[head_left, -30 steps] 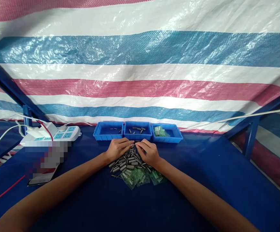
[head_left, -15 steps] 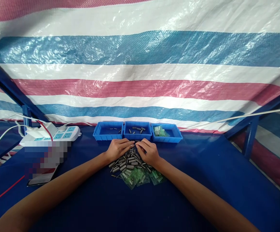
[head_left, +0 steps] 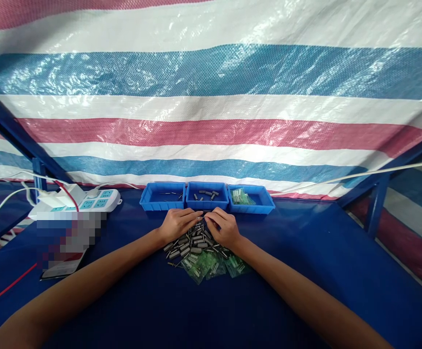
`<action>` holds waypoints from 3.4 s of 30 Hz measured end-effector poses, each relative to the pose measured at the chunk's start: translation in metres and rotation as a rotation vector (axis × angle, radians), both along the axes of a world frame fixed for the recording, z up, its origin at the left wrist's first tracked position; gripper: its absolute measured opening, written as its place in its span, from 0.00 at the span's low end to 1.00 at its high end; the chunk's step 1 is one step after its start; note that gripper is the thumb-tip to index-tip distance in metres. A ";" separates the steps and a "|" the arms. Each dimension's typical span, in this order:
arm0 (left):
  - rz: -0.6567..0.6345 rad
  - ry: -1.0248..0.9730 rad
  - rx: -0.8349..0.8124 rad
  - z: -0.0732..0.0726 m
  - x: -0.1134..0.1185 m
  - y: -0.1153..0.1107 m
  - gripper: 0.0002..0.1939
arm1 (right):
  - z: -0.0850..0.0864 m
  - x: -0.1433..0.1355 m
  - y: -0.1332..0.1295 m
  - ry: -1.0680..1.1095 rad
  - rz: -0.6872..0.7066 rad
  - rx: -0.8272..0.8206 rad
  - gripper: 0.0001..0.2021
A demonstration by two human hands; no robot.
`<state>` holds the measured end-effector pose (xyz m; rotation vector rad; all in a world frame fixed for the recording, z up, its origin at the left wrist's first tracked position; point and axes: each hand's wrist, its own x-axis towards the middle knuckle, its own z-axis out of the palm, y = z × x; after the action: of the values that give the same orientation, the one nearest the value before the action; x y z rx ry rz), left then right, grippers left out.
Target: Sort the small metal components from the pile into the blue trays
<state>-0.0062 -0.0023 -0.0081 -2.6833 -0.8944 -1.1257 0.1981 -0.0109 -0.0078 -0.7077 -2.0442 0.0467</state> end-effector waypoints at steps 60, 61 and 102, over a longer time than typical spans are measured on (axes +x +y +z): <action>0.041 0.061 -0.194 0.002 0.000 0.000 0.20 | 0.001 -0.001 -0.002 -0.093 0.084 0.008 0.11; 0.038 0.057 -0.195 0.002 0.000 0.000 0.20 | 0.001 -0.001 -0.002 -0.090 0.084 0.008 0.11; -0.017 0.075 -0.195 0.007 0.001 -0.001 0.20 | -0.004 -0.001 0.000 -0.088 0.053 0.021 0.11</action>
<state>-0.0056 -0.0032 -0.0014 -2.8712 -1.0193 -0.9805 0.1970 -0.0106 -0.0114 -0.6525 -2.1439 0.0245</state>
